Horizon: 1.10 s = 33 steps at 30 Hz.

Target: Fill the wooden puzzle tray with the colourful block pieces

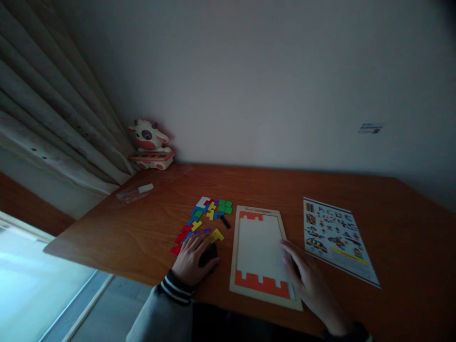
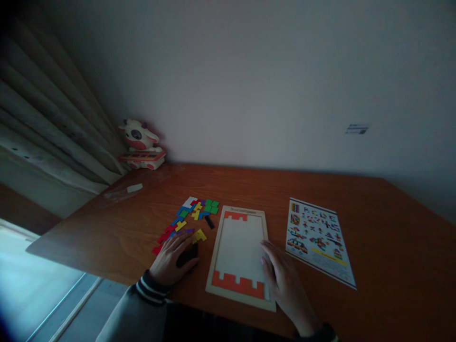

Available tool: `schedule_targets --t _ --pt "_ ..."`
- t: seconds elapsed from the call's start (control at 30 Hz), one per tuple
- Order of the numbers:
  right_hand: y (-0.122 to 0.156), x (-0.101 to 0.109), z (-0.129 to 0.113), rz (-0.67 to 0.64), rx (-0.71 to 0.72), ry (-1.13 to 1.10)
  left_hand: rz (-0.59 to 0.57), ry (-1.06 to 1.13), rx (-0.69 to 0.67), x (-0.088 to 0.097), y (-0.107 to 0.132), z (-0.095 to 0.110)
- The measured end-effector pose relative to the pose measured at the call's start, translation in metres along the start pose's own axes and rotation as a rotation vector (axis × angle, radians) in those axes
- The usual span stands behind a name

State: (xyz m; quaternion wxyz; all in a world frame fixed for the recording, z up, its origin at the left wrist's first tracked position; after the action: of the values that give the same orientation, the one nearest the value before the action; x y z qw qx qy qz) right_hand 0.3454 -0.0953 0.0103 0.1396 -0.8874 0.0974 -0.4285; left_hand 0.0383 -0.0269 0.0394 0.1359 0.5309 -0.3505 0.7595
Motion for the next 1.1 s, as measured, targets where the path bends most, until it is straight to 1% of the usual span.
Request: schedule_targets --t 0.07,0.13,0.2,0.27,0.3,0.37,0.4,0.47,0.57,0.63,0.7,0.73,0.8,0.87,1.0,1.1 --pt "-0.004 0.005 -0.004 0.023 -0.003 0.005 -0.010 0.026 -0.021 -0.003 0.000 0.000" --pt "-0.012 0.005 -0.015 -0.005 0.009 0.035 -0.009 0.053 -0.035 -0.005 -0.001 0.000" --pt "-0.025 -0.005 -0.035 -0.132 0.028 0.066 0.000 0.066 -0.038 -0.005 -0.003 -0.001" --pt "-0.039 -0.019 -0.060 -0.291 0.075 0.083 0.004 0.061 -0.051 -0.002 -0.005 0.000" --pt "-0.047 -0.025 -0.073 -0.346 0.102 0.093 -0.001 0.054 -0.063 -0.001 -0.007 0.001" --pt "-0.069 -0.035 -0.094 -0.388 0.152 0.114 -0.025 0.048 -0.088 0.003 -0.015 0.002" --pt "-0.082 -0.040 -0.101 -0.382 0.167 0.122 -0.041 0.053 -0.099 0.004 -0.022 0.002" --pt "-0.109 -0.051 -0.107 -0.353 0.159 0.109 -0.071 0.081 -0.105 0.002 -0.043 -0.005" --pt "-0.147 -0.074 -0.104 -0.316 0.124 0.106 -0.067 0.105 -0.115 -0.011 -0.085 -0.022" --pt "-0.167 -0.090 -0.098 -0.289 0.072 0.108 -0.030 0.117 -0.089 -0.023 -0.112 -0.039" --pt "-0.179 -0.103 -0.090 -0.256 0.019 0.113 -0.014 0.128 -0.097 -0.037 -0.131 -0.050" --pt "-0.182 -0.108 -0.087 -0.243 -0.006 0.113 -0.006 0.135 -0.102 -0.043 -0.136 -0.054" --pt "-0.186 -0.117 -0.083 -0.224 -0.047 0.106 0.002 0.148 -0.122 -0.051 -0.140 -0.059" --pt "-0.188 -0.123 -0.079 -0.216 -0.081 0.094 0.000 0.165 -0.154 -0.056 -0.138 -0.060" --pt "-0.191 -0.132 -0.070 -0.224 -0.157 0.066 0.002 0.210 -0.219 -0.059 -0.132 -0.058" --pt "-0.192 -0.138 -0.063 -0.262 -0.192 0.038 0.021 0.230 -0.234 -0.060 -0.132 -0.058"
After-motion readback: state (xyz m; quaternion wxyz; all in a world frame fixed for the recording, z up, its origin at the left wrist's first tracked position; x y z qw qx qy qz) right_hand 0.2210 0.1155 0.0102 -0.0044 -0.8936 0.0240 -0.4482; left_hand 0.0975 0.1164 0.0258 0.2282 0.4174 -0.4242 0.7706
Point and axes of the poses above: each hand's wrist, its own y-axis away from the middle knuckle, its own x-axis out of the back of the hand, z = x × y, the point moved 10 cm from there along -y, towards the middle knuckle, and after that the axes turned 5 degrees about -x, right-handed, at the moved point
